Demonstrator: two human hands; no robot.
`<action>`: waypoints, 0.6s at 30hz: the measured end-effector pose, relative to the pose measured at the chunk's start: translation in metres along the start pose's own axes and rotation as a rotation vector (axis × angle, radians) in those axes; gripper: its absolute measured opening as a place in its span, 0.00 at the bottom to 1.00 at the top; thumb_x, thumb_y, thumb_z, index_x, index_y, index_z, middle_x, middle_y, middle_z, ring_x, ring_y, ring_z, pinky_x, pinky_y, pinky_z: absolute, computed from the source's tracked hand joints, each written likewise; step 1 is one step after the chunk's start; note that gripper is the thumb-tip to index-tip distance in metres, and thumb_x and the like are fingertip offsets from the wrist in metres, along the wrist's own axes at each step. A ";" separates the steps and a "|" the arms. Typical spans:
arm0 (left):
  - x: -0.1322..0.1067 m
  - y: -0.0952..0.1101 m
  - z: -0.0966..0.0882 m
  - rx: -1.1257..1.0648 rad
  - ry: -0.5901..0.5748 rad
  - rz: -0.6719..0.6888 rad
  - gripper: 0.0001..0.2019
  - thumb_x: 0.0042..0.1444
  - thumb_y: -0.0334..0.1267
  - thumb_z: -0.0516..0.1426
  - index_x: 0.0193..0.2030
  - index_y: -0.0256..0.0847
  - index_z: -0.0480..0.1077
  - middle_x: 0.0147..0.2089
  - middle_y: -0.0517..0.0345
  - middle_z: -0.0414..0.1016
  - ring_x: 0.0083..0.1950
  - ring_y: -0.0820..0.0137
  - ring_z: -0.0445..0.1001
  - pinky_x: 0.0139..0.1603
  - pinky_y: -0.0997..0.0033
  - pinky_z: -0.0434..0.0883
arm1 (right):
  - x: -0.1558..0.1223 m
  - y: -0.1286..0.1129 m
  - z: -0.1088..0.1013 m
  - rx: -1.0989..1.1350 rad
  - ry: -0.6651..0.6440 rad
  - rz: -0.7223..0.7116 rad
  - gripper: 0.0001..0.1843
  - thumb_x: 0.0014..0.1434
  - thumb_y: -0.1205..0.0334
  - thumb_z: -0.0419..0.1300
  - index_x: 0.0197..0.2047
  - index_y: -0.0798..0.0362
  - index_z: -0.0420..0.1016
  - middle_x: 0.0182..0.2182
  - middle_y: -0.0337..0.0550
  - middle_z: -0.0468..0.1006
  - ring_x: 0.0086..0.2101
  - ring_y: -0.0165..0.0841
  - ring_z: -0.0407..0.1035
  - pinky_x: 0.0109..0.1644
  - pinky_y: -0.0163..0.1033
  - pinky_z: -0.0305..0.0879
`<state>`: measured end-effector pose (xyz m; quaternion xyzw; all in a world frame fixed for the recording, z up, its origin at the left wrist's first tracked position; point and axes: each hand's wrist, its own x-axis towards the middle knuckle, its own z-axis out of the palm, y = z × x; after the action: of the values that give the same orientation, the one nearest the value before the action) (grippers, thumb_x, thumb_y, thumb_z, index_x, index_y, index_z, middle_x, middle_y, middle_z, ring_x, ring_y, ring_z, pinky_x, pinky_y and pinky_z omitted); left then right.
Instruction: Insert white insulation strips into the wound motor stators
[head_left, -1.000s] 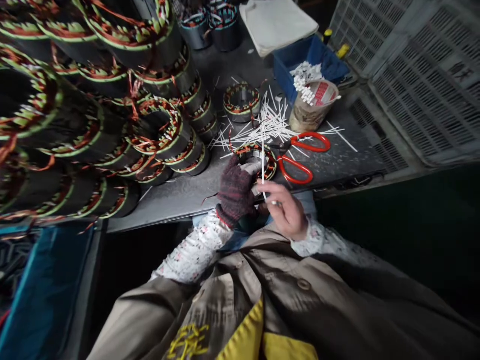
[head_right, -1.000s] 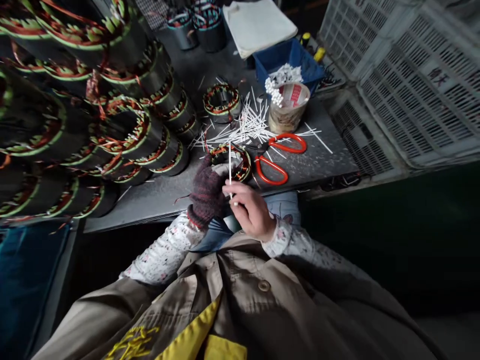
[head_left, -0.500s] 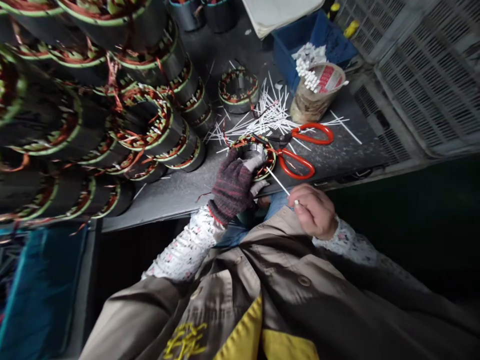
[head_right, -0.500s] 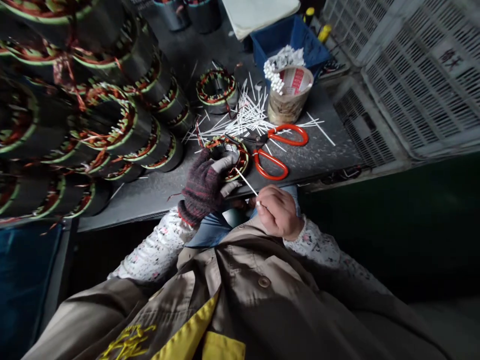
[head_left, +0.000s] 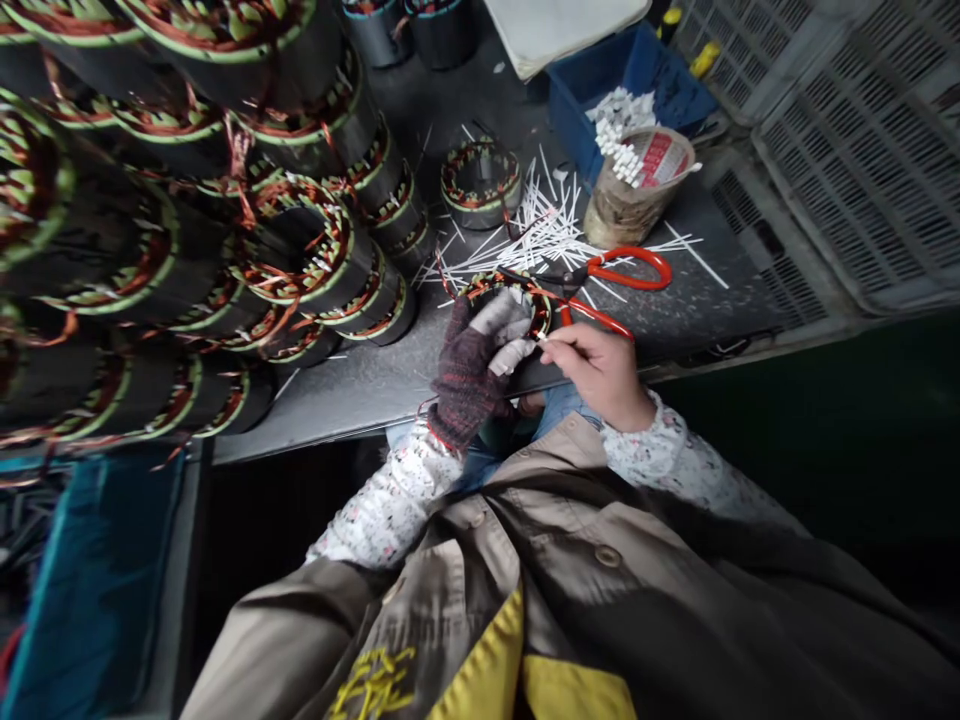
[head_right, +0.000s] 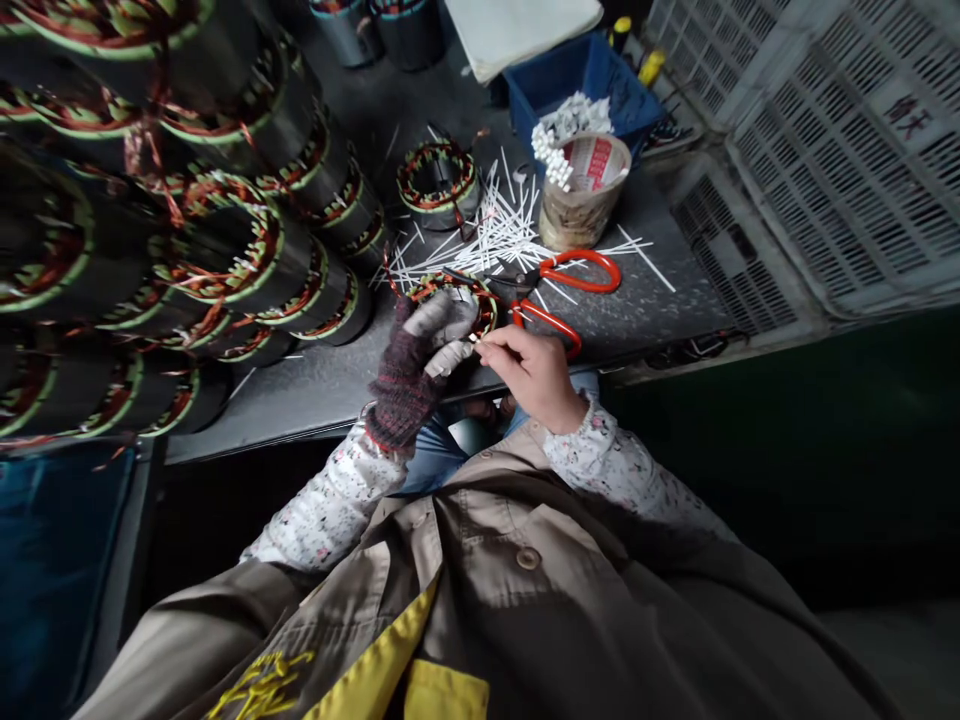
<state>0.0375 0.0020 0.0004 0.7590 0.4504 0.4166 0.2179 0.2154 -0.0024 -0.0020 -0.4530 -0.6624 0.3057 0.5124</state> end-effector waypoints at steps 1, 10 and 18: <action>0.001 0.001 -0.001 0.026 0.031 0.015 0.19 0.73 0.48 0.49 0.66 0.49 0.65 0.54 0.52 0.82 0.55 0.65 0.81 0.69 0.48 0.72 | 0.000 -0.001 -0.001 0.011 -0.014 0.007 0.14 0.67 0.52 0.58 0.33 0.50 0.76 0.23 0.36 0.78 0.21 0.27 0.66 0.27 0.35 0.63; 0.004 -0.005 -0.004 0.135 0.026 0.115 0.12 0.71 0.45 0.54 0.49 0.49 0.78 0.45 0.58 0.84 0.48 0.66 0.82 0.78 0.39 0.57 | 0.007 -0.005 -0.006 -0.238 -0.060 -0.090 0.13 0.65 0.60 0.57 0.28 0.50 0.71 0.24 0.38 0.75 0.26 0.30 0.67 0.33 0.37 0.61; 0.002 0.000 -0.009 0.136 0.029 0.188 0.12 0.70 0.43 0.54 0.48 0.44 0.77 0.44 0.57 0.85 0.47 0.67 0.82 0.73 0.47 0.63 | 0.016 -0.019 -0.006 -0.325 -0.171 -0.102 0.17 0.63 0.58 0.58 0.23 0.51 0.66 0.21 0.37 0.68 0.23 0.29 0.62 0.29 0.37 0.55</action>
<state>0.0307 0.0032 0.0068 0.8048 0.4074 0.4149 0.1193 0.2148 0.0046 0.0228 -0.4678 -0.7664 0.2060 0.3892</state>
